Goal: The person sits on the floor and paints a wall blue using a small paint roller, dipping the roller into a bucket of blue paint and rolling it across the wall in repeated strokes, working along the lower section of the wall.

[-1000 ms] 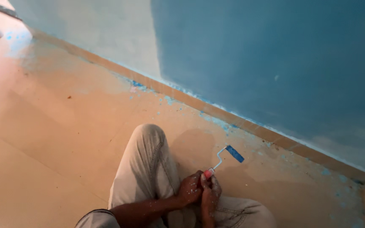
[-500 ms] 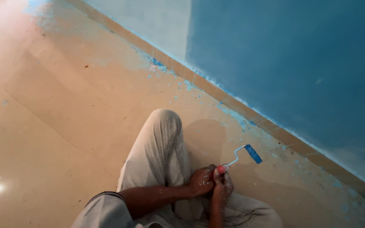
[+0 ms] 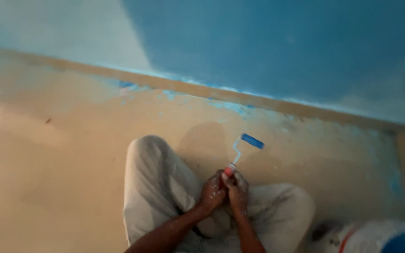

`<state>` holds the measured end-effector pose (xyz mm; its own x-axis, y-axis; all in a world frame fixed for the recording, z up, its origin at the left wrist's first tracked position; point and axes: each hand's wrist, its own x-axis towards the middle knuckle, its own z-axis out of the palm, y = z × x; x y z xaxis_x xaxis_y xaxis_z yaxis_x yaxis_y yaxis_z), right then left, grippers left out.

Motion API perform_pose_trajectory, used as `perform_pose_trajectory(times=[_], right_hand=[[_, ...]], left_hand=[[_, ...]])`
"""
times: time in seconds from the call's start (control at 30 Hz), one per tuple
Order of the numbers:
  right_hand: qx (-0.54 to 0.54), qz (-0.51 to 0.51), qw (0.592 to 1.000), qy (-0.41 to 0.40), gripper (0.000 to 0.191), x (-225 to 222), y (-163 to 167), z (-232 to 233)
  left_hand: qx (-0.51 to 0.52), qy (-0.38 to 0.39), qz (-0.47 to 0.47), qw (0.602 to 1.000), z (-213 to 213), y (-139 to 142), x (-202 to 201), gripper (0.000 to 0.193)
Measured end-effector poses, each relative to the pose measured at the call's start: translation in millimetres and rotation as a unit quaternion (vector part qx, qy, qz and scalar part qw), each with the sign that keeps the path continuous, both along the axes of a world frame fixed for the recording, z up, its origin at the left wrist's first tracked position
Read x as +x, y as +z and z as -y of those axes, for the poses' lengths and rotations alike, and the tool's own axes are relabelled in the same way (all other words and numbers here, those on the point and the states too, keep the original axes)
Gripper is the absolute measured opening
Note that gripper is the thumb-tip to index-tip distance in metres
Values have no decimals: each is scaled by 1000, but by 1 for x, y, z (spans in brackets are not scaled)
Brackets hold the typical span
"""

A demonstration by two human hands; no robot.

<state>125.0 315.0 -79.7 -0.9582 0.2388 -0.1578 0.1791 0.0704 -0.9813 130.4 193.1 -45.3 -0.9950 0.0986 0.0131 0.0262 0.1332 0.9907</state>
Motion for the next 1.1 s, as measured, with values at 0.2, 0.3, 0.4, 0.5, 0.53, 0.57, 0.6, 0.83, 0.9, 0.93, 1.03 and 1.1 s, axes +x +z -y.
perform_pose_trajectory(times=[0.2,0.3,0.4,0.5,0.53,0.57,0.6,0.83,0.9,0.93,1.03,1.1], right_hand=[[-40,-22,999,-18,40,1,-13,3],[31,-86,995,-25,39,1,-15,8],[-26,-24,999,-28,36,3,-12,10],[-34,-21,998,-38,35,6,-7,9],[-17,-18,999,-38,34,7,-4,8],[-1,-15,999,-34,33,7,-2,7],[14,-11,999,-29,32,8,0,6],[-33,-8,999,-26,27,9,11,5],[-39,5,999,-30,26,8,14,5],[-40,1,999,-28,27,8,16,4],[-24,8,999,-26,28,10,20,1],[9,30,999,-22,28,11,20,0]], left_hand=[[-4,-11,9,1000,-5,-2,-3,31],[3,-19,-20,1000,-4,-12,-3,41],[-1,-17,7,1000,-7,-18,-2,27],[-18,-27,29,999,-8,-22,0,26],[-23,-30,36,999,-9,-24,0,26],[-28,-31,41,998,-9,-26,0,26],[-34,-30,47,998,-8,-28,1,26],[5,-31,4,999,-10,-46,0,26],[-23,-28,26,999,-8,-45,2,24],[-29,-26,23,999,-10,-44,1,24],[-26,-28,14,999,-12,-41,2,24],[2,-38,5,999,-10,-37,6,23]])
